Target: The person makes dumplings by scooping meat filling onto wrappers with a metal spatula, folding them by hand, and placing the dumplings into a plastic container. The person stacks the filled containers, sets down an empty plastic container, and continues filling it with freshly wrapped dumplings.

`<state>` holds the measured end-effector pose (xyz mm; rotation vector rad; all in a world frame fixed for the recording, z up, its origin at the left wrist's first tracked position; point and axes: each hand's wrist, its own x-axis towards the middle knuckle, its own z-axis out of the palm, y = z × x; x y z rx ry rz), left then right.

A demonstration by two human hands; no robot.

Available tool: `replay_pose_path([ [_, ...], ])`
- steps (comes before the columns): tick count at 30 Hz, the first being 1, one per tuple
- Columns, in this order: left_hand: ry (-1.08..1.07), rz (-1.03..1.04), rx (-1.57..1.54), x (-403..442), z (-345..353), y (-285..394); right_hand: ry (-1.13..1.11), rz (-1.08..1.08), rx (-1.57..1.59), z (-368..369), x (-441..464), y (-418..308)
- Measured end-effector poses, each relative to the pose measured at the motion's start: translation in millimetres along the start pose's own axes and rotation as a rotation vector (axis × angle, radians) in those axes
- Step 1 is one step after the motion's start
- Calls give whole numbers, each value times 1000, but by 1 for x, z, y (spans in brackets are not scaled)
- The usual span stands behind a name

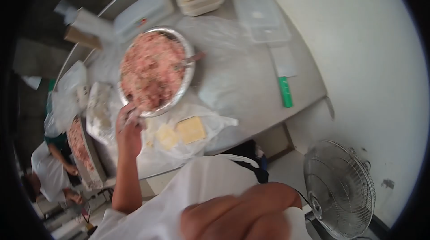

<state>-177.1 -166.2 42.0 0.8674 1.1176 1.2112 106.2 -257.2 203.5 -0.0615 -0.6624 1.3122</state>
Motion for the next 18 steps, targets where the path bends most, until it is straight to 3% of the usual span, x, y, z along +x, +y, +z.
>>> replay_pose_path([
  [2, 30, 6, 62, 10, -1, 13, -88, 107, -118, -27, -11, 1],
  [4, 33, 67, 63, 63, -15, 29, 166, 171, -216, -47, -18, 21],
  [6, -15, 262, 206, 99, -27, 48, 268, 140, -270, -94, -28, 30],
  [8, 59, 279, 334, 140, -27, 74, 495, 271, -662, -155, -55, 28],
  [9, 78, 307, 345, 166, -28, 81, 471, 265, -669, -178, -65, 25],
  [11, 92, 344, 344, 221, -34, 82, 748, 334, -732, -216, -82, 22],
  [13, 147, 210, 339, 271, -45, 80, 790, 335, -821, -248, -90, 22],
  [17, 155, 192, 433, 350, -77, 58, 934, 397, -909, -261, -91, 21],
  [18, 239, 217, 514, 357, -80, 56, 932, 390, -918, -259, -88, 20],
])
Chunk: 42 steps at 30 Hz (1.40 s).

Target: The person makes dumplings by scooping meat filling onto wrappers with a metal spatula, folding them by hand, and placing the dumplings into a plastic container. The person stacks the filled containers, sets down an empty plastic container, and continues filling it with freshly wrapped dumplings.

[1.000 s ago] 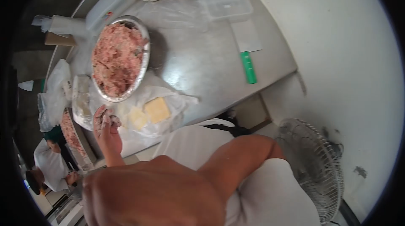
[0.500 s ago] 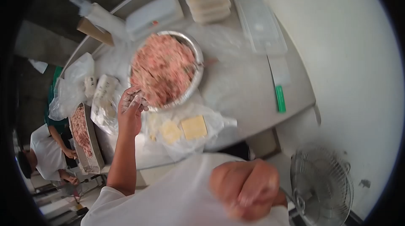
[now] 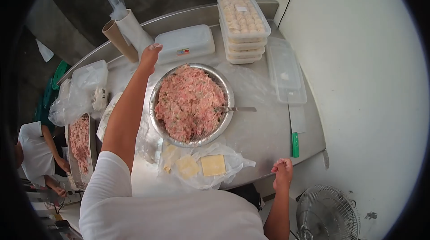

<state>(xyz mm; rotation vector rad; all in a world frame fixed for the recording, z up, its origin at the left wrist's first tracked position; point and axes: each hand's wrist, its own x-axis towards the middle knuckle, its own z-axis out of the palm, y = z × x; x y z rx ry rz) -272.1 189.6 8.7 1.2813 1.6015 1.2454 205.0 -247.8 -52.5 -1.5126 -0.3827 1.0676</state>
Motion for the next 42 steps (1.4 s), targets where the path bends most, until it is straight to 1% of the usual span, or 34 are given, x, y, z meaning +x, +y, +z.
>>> replay_pose_path([
  [1, 80, 14, 88, 7, 0, -4, 10, -14, -67, 2, 2, -3],
  [3, 119, -16, 94, 22, -5, -17, 20, -33, -140, 10, 12, -16],
  [5, 146, -102, 124, 30, -13, -23, -57, -196, -252, 34, 26, -49],
  [6, 143, -96, 112, 37, -15, -29, -114, -265, -344, 56, 33, -75],
  [8, 185, -60, 247, 51, -18, -48, -230, -416, -560, 115, 43, -132],
  [9, 301, 101, 468, 59, -17, -59, -299, -498, -681, 149, 50, -154],
  [10, 301, 97, 466, 54, -14, -55, -386, -602, -704, 182, 58, -171],
  [11, 280, 189, 363, 42, -13, -41, -483, -707, -723, 219, 69, -182],
  [12, 260, 279, 263, 36, -12, -33, -561, -704, -673, 255, 83, -187],
  [13, 165, 149, 238, 38, -12, -34, -640, -701, -624, 291, 98, -189],
  [15, 186, 149, 234, 39, -9, -44, -732, -675, -683, 360, 137, -181],
  [16, 189, 160, 226, 39, -8, -49, -727, -671, -735, 392, 157, -171],
  [17, 154, 32, 140, 37, -10, -47, -719, -666, -787, 422, 175, -158],
  [18, 167, 28, 139, 38, -11, -52, -655, -710, -909, 448, 194, -142],
  [19, 158, -105, 51, 41, -12, -57, -587, -757, -1028, 468, 211, -130],
  [20, 147, -239, -35, 46, -14, -61, -598, -761, -1025, 483, 223, -126],
  [21, 155, -242, -31, 50, -17, -63, -527, -646, -1074, 495, 234, -121],
  [22, 107, -314, -68, 55, -20, -64, -456, -532, -1120, 505, 244, -115],
  [23, 56, -388, -104, 58, -23, -65, -465, -526, -1118, 511, 254, -107],
  [24, 60, -392, -100, 62, -24, -65, -429, -415, -1093, 514, 262, -102],
  [25, 39, -332, -21, 64, -24, -65, -393, -302, -1068, 515, 269, -97],
  [28, 43, -245, 123, 61, -28, -59, -411, -200, -964, 512, 280, -93],
  [30, 111, -190, 220, 61, -18, -63, -389, -250, -1083, 510, 299, -79],
  [31, 59, -101, 270, 77, -23, -94, -378, -250, -1096, 507, 295, -83],
  [32, 34, -171, 202, 68, -19, -67, -401, -297, -1165, 506, 301, -81],
  [33, 49, -178, 249, 74, -18, -77, -375, -355, -1127, 505, 306, -72],
  [34, 17, -46, 415, 79, -20, -87, -397, -342, -1139, 504, 303, -76],
  [35, -28, -151, 297, 79, -19, -80, -403, -362, -1136, 503, 307, -70],
  [37, 27, -260, 195, 72, -13, -72, -393, -274, -1014, 498, 291, -81],
  [38, 18, -238, 179, 71, -12, -68, -389, -222, -927, 495, 283, -88],
  [39, -25, -321, 125, 71, -14, -62, -379, -246, -926, 492, 282, -95],
  [40, -69, -409, 82, 70, -19, -55, -427, -147, -840, 491, 280, -97],
  [41, -70, -401, 80, 67, -18, -52, -473, -43, -755, 490, 278, -99],
  [42, -59, -383, 135, 61, -15, -45, -473, -50, -755, 489, 279, -101],
])
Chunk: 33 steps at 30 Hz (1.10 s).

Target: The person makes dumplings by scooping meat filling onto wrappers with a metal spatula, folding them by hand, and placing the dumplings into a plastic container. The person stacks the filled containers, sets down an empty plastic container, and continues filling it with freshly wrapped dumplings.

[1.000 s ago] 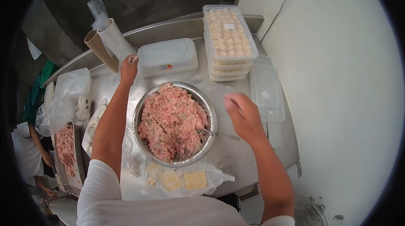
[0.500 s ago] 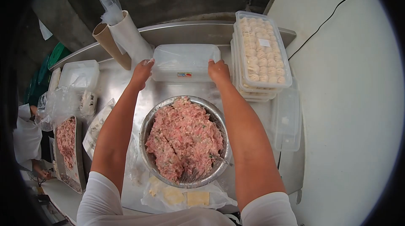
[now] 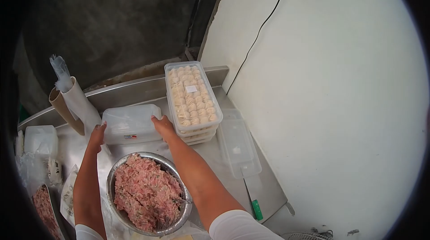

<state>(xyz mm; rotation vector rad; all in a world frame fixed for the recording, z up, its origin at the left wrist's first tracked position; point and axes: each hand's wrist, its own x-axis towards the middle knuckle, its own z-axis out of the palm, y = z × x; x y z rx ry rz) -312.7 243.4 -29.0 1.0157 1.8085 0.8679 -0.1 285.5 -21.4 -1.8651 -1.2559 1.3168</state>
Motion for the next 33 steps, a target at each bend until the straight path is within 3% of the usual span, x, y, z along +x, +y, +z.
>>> replay_pose_path([
  [10, -38, 34, 29, 1, -25, -25, -82, 131, 185, 12, 27, 14],
  [12, 44, 62, -6, -4, -22, -26, -154, 124, 230, 17, 59, 32],
  [13, -3, 10, -17, -10, -24, -18, -57, 126, 215, 18, 47, 26],
  [17, 106, -55, -153, -4, -20, -30, -151, 121, 338, 19, 33, 21],
  [23, 53, -102, -192, 1, -29, -30, -181, 142, 461, 14, 1, -1],
  [27, 17, -123, -193, 10, -31, -34, -200, 124, 459, 10, 10, 0],
  [33, -49, -158, -299, 11, -32, -32, -49, 49, 222, 9, 16, 0],
])
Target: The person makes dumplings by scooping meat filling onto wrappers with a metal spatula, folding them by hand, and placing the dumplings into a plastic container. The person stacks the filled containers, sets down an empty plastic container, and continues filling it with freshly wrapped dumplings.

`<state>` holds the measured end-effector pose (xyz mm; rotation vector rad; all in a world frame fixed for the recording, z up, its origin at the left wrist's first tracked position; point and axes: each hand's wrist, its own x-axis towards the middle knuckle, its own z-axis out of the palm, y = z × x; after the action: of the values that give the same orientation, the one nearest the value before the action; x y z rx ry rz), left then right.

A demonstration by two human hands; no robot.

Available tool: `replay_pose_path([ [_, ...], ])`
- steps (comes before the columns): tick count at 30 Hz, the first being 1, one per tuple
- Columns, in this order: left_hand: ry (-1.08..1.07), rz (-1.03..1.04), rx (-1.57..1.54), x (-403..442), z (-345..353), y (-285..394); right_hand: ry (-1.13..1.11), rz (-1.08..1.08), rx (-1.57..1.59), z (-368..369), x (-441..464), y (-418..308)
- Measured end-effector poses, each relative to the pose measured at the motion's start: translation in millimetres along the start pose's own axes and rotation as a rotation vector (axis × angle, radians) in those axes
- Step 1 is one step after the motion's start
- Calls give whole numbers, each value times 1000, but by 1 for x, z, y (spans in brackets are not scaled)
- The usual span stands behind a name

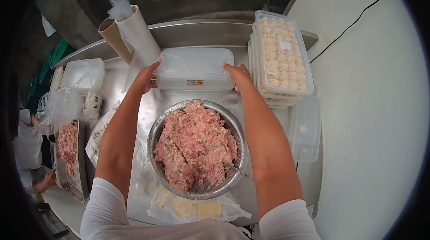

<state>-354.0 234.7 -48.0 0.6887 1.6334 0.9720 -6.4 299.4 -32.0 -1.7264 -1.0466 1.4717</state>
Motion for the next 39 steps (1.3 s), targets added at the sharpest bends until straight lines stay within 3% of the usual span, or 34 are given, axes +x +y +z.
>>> replay_pose_path([
  [2, 3, -29, -47, 5, -1, 0, -268, 55, 118, -9, -7, -7],
  [5, -16, -47, 1, 2, 1, 4, -86, 40, -69, -5, 28, 16],
  [12, -78, -53, -116, 3, -4, 11, -81, 36, -7, -3, 37, 23],
  [15, -160, -83, -1, 4, -7, 14, -119, 59, 84, -4, 50, 27],
  [18, -77, -118, 80, -6, -2, 18, -118, 61, 126, -3, 55, 26],
  [21, -113, -58, 125, -35, 5, 38, -90, 65, 128, 1, 50, 18],
  [23, -22, 26, 140, -38, 7, 44, -80, 25, 222, 2, 57, 19],
  [27, 15, 130, 67, -34, -1, 45, -110, 3, 364, -3, -35, -30],
  [29, -109, 237, -264, -44, 2, 50, -31, 44, 369, -6, -38, -33],
  [30, -114, 249, -264, -42, 2, 51, -28, 32, 374, -9, -45, -36],
  [32, -176, 289, -624, -37, 5, 49, -171, -64, 262, -13, -61, -39],
  [36, -112, 304, -740, -81, 13, 75, -109, -237, 104, -29, -77, -39],
  [38, -226, 446, -725, -91, -2, 74, -170, -387, 137, -55, -117, -35],
  [39, -236, 423, -719, -108, -9, 74, -149, -518, 58, -73, -155, -37],
])
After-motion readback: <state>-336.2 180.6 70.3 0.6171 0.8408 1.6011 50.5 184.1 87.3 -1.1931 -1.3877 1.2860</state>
